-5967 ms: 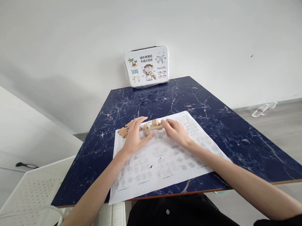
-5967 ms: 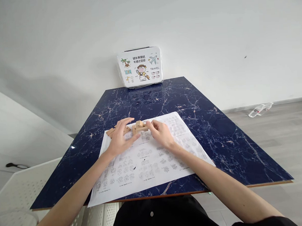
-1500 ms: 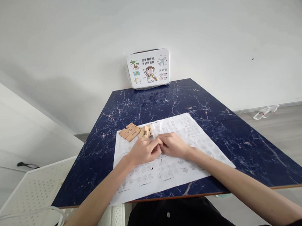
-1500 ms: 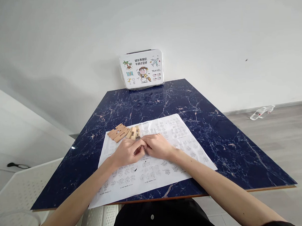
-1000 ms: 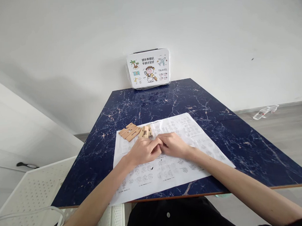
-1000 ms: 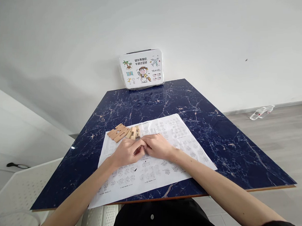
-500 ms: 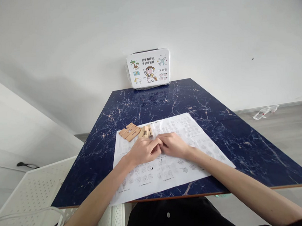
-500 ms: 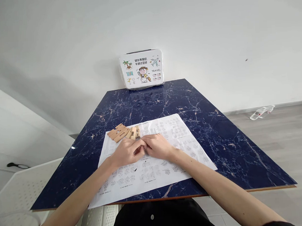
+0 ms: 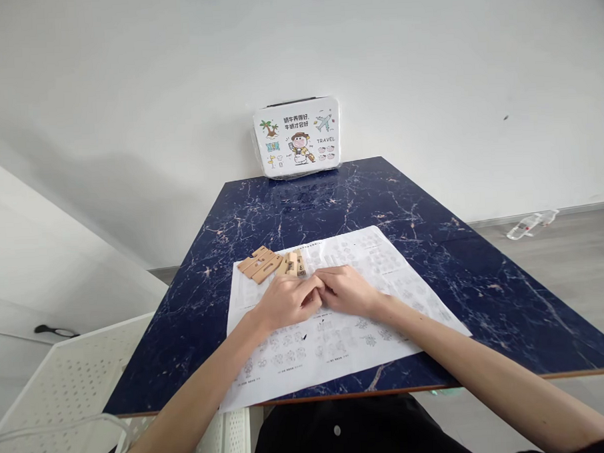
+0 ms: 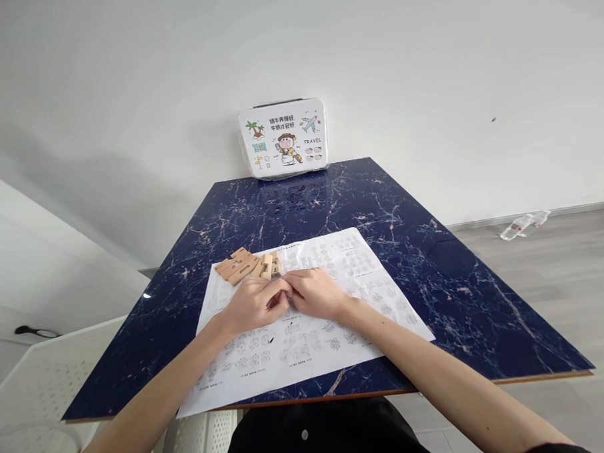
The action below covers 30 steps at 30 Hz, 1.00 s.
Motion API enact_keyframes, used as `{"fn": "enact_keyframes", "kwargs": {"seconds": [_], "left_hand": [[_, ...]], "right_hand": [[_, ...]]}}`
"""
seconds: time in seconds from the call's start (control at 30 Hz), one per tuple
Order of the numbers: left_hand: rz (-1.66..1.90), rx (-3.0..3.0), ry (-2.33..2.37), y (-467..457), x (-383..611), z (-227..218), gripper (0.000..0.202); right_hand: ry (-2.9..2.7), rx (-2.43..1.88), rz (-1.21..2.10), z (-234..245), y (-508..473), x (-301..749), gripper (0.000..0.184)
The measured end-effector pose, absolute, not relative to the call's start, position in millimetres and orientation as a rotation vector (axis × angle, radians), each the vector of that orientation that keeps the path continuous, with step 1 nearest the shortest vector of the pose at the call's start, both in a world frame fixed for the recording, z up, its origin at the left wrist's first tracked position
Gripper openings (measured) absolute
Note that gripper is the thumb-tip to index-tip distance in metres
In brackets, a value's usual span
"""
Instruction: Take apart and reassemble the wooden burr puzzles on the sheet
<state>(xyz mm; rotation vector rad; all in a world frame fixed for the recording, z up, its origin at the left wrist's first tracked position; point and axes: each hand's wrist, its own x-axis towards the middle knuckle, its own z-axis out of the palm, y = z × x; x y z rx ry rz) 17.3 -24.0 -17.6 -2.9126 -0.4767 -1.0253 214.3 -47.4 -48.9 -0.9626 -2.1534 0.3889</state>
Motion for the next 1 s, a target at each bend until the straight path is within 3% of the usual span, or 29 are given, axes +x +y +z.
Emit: {"fn": "enact_keyframes", "kwargs": {"seconds": [0.33, 0.47, 0.6, 0.77, 1.0], "left_hand": [[-1.335, -2.576, -0.923, -1.5, 5.9, -13.7, 0.009], [-1.196, -2.300, -1.433, 24.1, -14.6, -15.4, 0.013], [-0.916, -2.181, -1.695, 37.1, -26.9, -27.7, 0.029], [-0.606, -2.239, -1.798, 35.4, -25.1, -36.2, 0.049], [-0.534, -2.229, -1.789, 35.9, -24.7, -30.2, 0.062]], "right_hand": [[-2.174, -0.954, 0.416, -42.8, -50.1, 214.6, 0.023], [-2.184, -0.979, 0.451, -39.5, -50.9, 215.0, 0.023], [-2.191, -0.990, 0.468, -39.1, -50.5, 215.0, 0.023], [-2.199, -1.008, 0.470, -37.2, -51.1, 214.3, 0.023], [-2.208, -1.014, 0.474, -37.0, -51.2, 214.0, 0.023]]}}
